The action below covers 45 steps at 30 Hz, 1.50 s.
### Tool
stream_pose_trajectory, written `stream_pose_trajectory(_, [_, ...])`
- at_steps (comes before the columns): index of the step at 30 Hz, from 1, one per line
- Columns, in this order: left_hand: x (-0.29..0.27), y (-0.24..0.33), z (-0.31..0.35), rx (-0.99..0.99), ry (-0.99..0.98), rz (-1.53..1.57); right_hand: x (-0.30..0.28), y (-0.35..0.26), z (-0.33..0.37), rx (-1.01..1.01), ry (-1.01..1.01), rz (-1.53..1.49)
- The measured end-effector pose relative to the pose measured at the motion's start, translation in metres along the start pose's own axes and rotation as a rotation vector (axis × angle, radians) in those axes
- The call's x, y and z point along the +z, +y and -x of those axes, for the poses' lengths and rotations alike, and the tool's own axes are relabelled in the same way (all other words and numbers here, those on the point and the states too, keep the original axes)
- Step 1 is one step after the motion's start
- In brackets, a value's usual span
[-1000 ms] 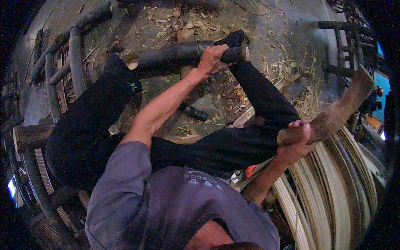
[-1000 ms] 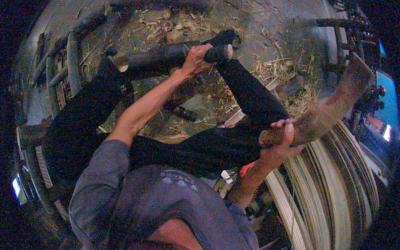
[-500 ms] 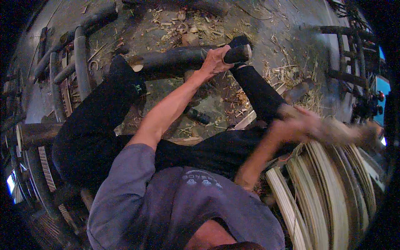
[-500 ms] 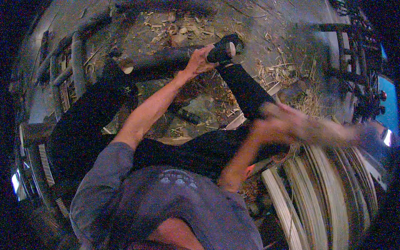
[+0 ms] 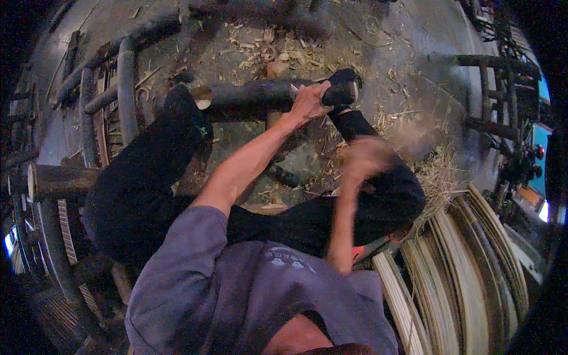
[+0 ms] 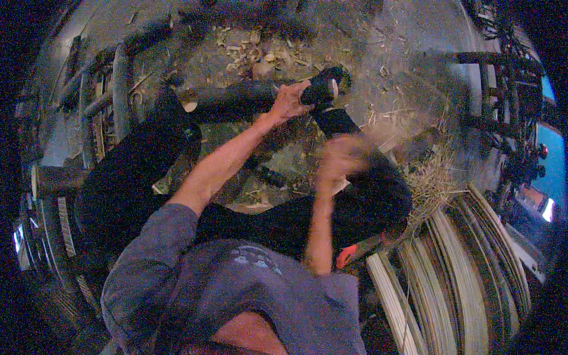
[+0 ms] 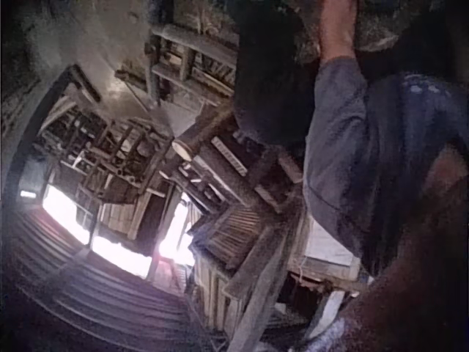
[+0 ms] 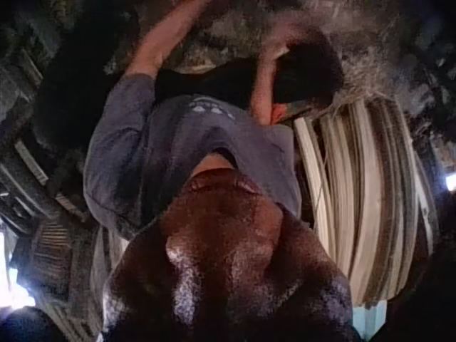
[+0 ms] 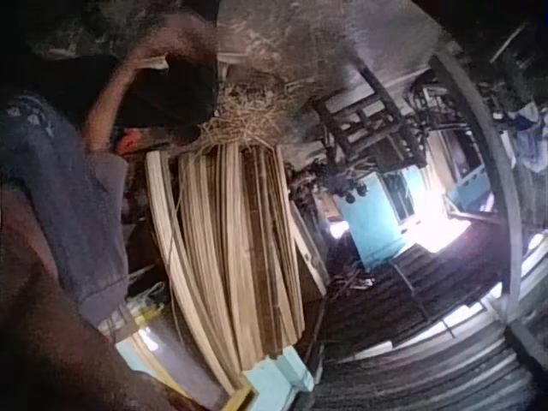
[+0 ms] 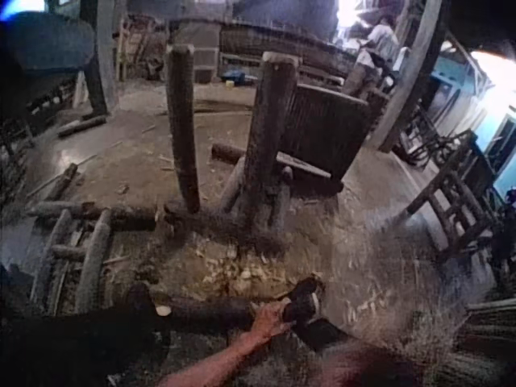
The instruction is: The person sits on the floor and uses a knife to carve a cylindrical wooden piece, repeatedly rotating it and scraping the surface. The person also uses a hammer to tap the wood and a sanding block to smooth the edges.
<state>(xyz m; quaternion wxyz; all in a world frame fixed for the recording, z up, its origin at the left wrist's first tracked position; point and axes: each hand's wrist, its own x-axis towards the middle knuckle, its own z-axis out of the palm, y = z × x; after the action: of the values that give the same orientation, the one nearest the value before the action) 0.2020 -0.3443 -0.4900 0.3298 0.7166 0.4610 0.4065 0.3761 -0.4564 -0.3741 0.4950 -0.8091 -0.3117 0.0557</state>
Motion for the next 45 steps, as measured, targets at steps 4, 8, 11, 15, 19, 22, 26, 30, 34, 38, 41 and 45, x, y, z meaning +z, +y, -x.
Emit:
stream_pose_trajectory(4, [0.001,-0.019,0.025,-0.077,-0.019,-0.066,-0.001,-0.038,0.049,0.177,-0.614,0.122])
stream_pose_trajectory(8, [-0.012,-0.016,0.009,-0.103,-0.076,-0.142,-0.024,-0.1,-0.015,0.2,-0.01,-0.196])
stream_pose_trajectory(11, [-0.005,-0.013,0.014,-0.022,0.052,-0.139,-0.009,-0.051,-0.007,0.079,0.086,-0.144])
stream_pose_trajectory(15, [-0.008,-0.025,0.022,-0.013,0.004,-0.305,0.035,-0.008,0.092,0.093,-0.516,0.012])
stream_pose_trajectory(19, [-0.014,-0.023,0.018,-0.071,-0.089,-0.248,0.014,-0.027,0.072,0.21,-0.543,-0.051])
stream_pose_trajectory(22, [-0.007,-0.017,0.015,-0.172,0.006,-0.188,-0.005,-0.045,0.054,0.072,-0.491,-0.06])
stream_pose_trajectory(26, [-0.025,-0.039,-0.047,-0.307,0.563,0.278,-0.013,-0.089,0.056,-0.071,-0.49,-0.11])
stream_pose_trajectory(30, [-0.135,-0.007,-0.068,-0.263,0.386,0.873,-0.013,-0.141,0.041,-0.331,-0.494,-0.093])
stream_pose_trajectory(34, [-0.199,0.02,0.017,-0.301,0.571,1.007,0.011,-0.177,0.047,-0.598,-0.586,-0.085])
stream_pose_trajectory(38, [-0.181,-0.03,0.097,-0.374,0.761,1.03,0.032,-0.217,0.07,-0.84,-0.686,-0.206])
stream_pose_trajectory(41, [-0.168,-0.049,0.12,-0.41,0.77,1.118,0.031,-0.255,0.096,-0.772,-0.837,-0.199])
stream_pose_trajectory(45, [-0.159,-0.037,0.117,-0.335,0.712,1.265,0.032,-0.255,0.107,-0.757,-0.955,-0.173])
